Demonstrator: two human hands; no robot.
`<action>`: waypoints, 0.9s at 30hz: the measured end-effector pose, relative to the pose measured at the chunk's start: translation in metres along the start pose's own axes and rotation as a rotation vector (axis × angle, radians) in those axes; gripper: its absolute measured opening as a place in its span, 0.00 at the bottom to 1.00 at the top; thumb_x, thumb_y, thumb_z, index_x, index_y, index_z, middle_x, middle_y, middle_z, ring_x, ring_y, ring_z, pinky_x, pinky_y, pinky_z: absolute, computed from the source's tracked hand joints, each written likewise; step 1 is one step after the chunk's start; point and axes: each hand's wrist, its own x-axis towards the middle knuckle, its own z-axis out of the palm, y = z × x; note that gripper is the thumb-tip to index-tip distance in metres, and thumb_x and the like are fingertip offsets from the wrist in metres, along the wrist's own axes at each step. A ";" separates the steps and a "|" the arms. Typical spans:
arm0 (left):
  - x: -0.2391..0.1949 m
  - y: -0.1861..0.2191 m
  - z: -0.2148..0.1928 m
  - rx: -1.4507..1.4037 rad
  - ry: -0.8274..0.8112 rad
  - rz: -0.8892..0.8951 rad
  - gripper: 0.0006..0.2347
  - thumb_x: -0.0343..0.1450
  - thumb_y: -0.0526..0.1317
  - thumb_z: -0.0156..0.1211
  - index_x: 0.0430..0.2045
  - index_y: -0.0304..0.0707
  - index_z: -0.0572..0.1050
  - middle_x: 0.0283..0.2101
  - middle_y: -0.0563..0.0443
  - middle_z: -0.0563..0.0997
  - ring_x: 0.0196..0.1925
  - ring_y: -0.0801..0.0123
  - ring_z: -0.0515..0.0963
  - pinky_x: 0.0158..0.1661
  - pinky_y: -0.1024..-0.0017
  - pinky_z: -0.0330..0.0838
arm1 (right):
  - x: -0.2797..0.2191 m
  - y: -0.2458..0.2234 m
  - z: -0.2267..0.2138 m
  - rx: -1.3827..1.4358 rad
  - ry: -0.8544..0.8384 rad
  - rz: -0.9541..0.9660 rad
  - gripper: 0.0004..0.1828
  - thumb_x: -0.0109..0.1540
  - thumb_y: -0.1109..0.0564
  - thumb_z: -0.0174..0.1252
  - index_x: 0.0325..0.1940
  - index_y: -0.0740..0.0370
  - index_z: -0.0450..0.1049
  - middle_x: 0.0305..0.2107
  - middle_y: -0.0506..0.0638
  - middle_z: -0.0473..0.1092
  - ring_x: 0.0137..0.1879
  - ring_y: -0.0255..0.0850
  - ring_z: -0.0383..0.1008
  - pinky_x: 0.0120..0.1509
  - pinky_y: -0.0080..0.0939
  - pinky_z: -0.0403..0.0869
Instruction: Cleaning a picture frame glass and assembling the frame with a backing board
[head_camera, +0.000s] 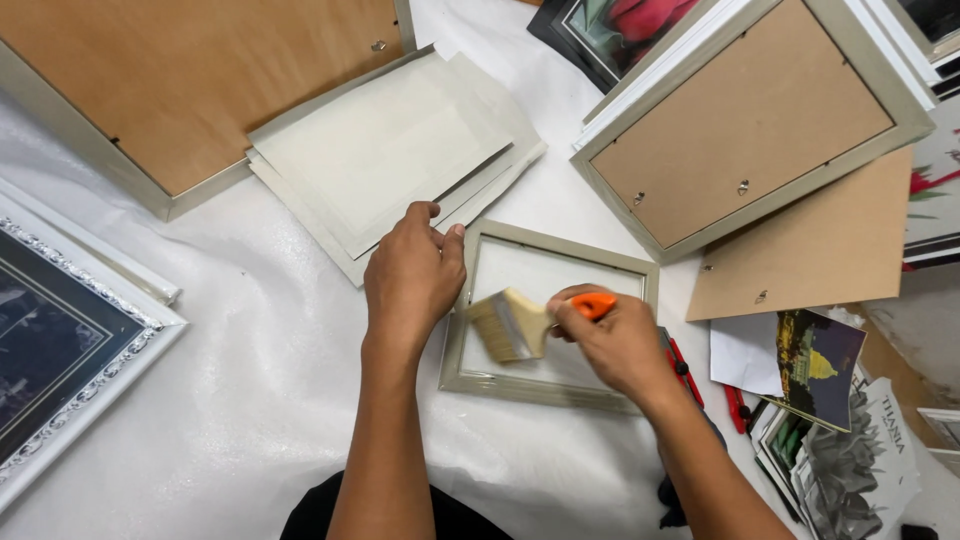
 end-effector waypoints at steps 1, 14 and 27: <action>0.001 0.002 0.000 -0.001 0.000 0.005 0.19 0.72 0.42 0.54 0.53 0.26 0.74 0.37 0.35 0.84 0.43 0.37 0.84 0.44 0.41 0.74 | 0.006 0.012 -0.012 0.001 0.004 -0.002 0.08 0.57 0.56 0.64 0.37 0.58 0.86 0.18 0.57 0.78 0.28 0.41 0.77 0.39 0.40 0.74; 0.000 0.001 0.010 0.015 -0.057 0.058 0.19 0.72 0.40 0.55 0.53 0.23 0.74 0.36 0.33 0.83 0.43 0.37 0.84 0.43 0.42 0.74 | -0.032 0.037 0.003 0.209 0.228 0.061 0.05 0.59 0.57 0.65 0.36 0.58 0.85 0.18 0.58 0.77 0.27 0.40 0.80 0.37 0.40 0.79; -0.005 0.011 0.009 0.041 -0.107 0.060 0.19 0.72 0.39 0.56 0.54 0.20 0.73 0.37 0.30 0.83 0.43 0.38 0.85 0.41 0.44 0.76 | -0.011 0.090 -0.012 -0.388 0.456 -0.022 0.09 0.60 0.49 0.60 0.39 0.52 0.81 0.25 0.63 0.76 0.38 0.65 0.78 0.40 0.58 0.74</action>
